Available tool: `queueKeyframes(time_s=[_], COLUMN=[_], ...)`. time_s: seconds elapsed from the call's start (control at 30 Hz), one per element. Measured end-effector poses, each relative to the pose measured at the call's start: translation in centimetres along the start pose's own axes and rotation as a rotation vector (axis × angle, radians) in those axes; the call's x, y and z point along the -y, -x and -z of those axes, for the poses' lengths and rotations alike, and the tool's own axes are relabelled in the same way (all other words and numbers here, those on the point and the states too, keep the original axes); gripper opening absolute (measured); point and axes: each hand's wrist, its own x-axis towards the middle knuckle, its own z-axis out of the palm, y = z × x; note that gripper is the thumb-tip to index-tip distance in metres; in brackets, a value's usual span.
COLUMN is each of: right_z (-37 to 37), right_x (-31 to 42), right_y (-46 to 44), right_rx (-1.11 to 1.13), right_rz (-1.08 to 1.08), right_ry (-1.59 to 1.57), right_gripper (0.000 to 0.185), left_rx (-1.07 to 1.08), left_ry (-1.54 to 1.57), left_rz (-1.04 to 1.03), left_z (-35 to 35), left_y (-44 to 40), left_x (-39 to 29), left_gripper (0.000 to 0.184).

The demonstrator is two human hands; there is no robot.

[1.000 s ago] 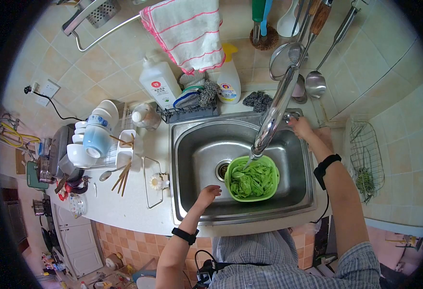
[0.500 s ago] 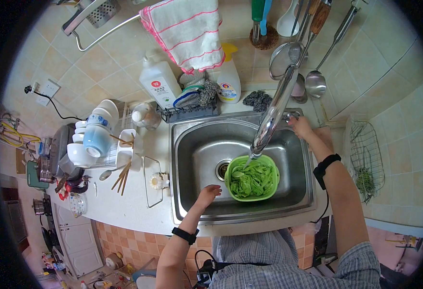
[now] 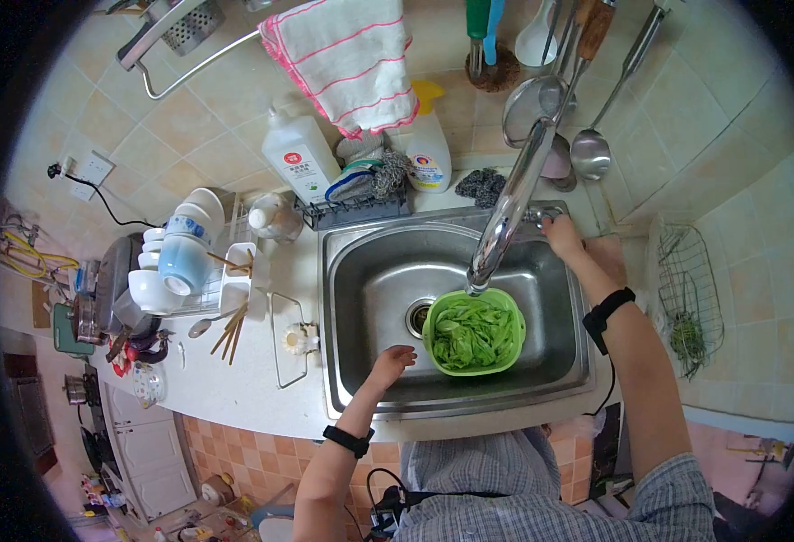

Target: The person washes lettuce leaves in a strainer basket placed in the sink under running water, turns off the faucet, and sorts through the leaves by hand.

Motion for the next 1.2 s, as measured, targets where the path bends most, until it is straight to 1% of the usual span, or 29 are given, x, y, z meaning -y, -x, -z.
queueKeyframes(time_s=[0.1,0.17,0.23,0.3,0.37,0.5,0.57,0.7,0.97,1.07,1.2], right_z=[-0.3,-0.8,-1.3,-0.5,1.2,0.6,1.3,1.3,0.2,-0.3,-0.1], right_x=[-0.5,-1.1,-1.5,-1.4,1.0,0.3,1.0,1.0,-0.4,-0.8,-0.8], right_y=[-0.4,-0.7,-1.0,-0.7,0.5,0.4,1.1,1.1,0.0,-0.3,-0.2], right_rx=[0.020,0.007,-0.002,-0.011,0.129,0.080,0.021,0.037,0.072,0.018,0.053], right_rz=[0.007,0.059,0.064,0.065,-0.047,-0.018,0.055,0.059,0.001,0.046,0.055], right_ry=[0.014,-0.044,-0.048,-0.043,-0.056,-0.122,-0.109,-0.117,-0.169,-0.081,-0.122], right_gripper=[0.036,0.037,0.037,0.037,0.036,0.037,0.038,0.039,0.040,0.040,0.040], left_rx=[0.002,-0.004,-0.010,-0.007,-0.007,0.017,0.015,0.023,0.019,0.029,0.076], left_ry=[-0.032,-0.005,-0.011,-0.013,-0.012,-0.013,-0.002,-0.033,-0.012,-0.027,-0.042], left_rz=[-0.006,-0.020,-0.021,-0.020,-0.053,-0.067,-0.060,-0.052,-0.031,-0.043,-0.017], left_z=[0.0,0.0,-0.2,-0.6,-0.6,-0.7,-0.9,-0.7,-0.7,-0.6,-0.3], left_y=[-0.1,-0.3,-0.1,-0.2,-0.2,-0.4,-0.3,-0.5,0.2,-0.4,-0.9], left_x=[0.2,0.6,0.3,0.2,0.2,0.3,0.0,0.5,0.1,0.8,1.5], left_gripper=[0.029,0.029,0.029,0.029,0.029,0.029,0.029,0.029,0.029,0.029,0.030])
